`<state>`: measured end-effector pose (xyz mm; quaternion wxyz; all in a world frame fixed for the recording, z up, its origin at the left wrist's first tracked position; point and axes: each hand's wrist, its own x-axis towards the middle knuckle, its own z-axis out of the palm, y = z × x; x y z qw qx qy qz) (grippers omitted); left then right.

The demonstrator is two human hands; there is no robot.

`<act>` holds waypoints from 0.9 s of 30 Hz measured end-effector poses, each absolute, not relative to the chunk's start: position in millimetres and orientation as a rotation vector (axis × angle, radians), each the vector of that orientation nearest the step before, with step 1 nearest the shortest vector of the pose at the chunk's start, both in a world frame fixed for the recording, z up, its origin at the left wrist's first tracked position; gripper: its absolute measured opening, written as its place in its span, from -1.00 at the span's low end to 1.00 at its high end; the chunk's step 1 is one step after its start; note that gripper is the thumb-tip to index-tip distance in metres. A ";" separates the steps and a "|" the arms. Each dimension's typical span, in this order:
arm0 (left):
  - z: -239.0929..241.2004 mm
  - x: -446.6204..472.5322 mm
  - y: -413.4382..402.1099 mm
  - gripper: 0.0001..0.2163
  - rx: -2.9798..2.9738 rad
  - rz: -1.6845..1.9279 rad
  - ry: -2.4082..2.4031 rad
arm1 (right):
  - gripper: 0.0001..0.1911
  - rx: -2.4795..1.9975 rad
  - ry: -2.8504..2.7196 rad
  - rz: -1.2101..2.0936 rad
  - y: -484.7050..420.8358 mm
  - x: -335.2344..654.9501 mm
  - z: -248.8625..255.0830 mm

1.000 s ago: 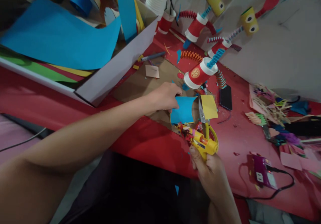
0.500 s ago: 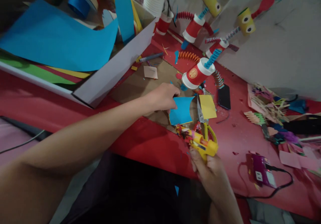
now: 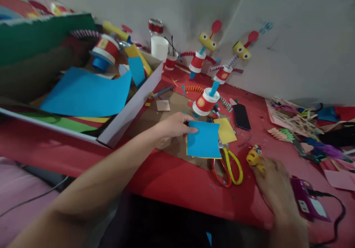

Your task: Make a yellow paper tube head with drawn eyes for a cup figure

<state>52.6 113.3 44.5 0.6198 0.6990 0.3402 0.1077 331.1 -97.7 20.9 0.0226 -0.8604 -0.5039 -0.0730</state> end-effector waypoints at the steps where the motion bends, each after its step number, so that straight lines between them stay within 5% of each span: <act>1: 46.2 51.8 112.8 -0.90 1.567 0.259 0.778 | -0.52 -2.539 -1.599 -0.321 -96.3 326.3 23.4; 3: 48.6 50.9 111.8 -0.89 1.506 0.277 0.768 | -0.56 -2.195 -1.683 -0.349 -88.6 310.2 32.1; 11: 50.9 49.0 112.5 -0.80 1.301 0.358 0.774 | -0.81 -1.336 -1.719 0.459 -12.8 249.2 59.4; 27: 49.2 50.7 113.3 -0.70 0.931 0.385 0.716 | -0.77 -1.194 -1.691 0.247 -14.5 254.6 37.7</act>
